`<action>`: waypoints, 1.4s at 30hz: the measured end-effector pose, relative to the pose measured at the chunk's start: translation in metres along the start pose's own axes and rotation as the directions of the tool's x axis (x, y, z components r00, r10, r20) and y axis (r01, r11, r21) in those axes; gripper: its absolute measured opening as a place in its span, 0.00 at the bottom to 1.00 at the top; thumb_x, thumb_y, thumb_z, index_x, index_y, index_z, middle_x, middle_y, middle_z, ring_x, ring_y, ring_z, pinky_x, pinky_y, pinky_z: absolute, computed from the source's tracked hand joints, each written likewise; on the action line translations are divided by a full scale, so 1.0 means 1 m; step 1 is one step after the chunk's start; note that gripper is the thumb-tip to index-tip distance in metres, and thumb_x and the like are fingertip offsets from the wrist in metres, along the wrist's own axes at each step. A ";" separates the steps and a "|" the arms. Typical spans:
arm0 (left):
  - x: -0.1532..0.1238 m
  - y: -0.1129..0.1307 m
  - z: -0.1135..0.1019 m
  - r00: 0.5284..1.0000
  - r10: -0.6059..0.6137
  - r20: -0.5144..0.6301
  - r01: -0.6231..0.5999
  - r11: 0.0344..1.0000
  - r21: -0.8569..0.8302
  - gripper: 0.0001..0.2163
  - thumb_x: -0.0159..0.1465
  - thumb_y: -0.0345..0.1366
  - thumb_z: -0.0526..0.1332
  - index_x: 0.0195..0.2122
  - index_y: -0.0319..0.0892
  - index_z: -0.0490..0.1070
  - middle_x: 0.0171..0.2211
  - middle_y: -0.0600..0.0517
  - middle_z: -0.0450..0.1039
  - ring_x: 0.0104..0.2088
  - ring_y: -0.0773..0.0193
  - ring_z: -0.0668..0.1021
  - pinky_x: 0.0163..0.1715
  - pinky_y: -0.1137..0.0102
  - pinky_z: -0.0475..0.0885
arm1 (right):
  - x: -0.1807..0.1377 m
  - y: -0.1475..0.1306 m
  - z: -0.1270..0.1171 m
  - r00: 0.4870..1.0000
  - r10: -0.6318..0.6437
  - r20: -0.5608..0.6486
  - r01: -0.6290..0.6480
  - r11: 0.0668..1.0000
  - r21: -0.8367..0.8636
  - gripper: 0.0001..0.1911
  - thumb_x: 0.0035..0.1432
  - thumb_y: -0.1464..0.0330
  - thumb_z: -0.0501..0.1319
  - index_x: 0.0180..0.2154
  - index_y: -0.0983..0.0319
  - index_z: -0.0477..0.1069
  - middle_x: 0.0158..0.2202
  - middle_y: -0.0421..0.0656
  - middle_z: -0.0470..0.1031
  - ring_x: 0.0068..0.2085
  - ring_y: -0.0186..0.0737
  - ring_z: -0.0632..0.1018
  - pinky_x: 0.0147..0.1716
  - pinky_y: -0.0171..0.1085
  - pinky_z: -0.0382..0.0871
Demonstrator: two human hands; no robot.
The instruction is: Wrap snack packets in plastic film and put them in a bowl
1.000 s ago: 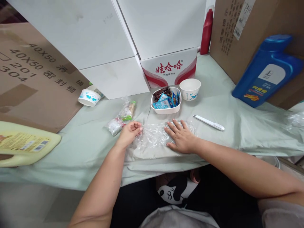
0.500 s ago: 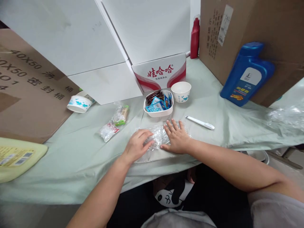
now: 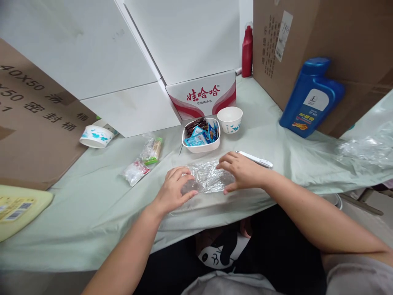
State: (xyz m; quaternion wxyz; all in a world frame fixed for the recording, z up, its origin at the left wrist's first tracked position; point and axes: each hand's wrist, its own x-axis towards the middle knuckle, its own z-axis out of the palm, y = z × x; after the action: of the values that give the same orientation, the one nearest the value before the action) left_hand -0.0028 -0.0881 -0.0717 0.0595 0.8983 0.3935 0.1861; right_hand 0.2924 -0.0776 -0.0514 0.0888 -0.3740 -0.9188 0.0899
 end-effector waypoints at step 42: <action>0.001 -0.056 0.004 0.730 -0.609 -0.309 0.660 0.747 0.086 0.08 0.58 0.31 0.59 0.39 0.43 0.71 0.34 0.47 0.73 0.37 0.53 0.76 0.38 0.63 0.70 | 0.020 0.015 0.023 0.828 0.536 -0.166 -0.560 0.807 -0.187 0.17 0.63 0.62 0.52 0.47 0.65 0.71 0.46 0.54 0.73 0.45 0.51 0.75 0.42 0.41 0.66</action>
State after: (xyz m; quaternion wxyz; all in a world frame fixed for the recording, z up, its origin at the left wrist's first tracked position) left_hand -0.0386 -0.0491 -0.0888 -0.0187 0.6773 0.6978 0.2324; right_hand 0.2831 -0.0558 -0.0752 0.0639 -0.6352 -0.7695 -0.0138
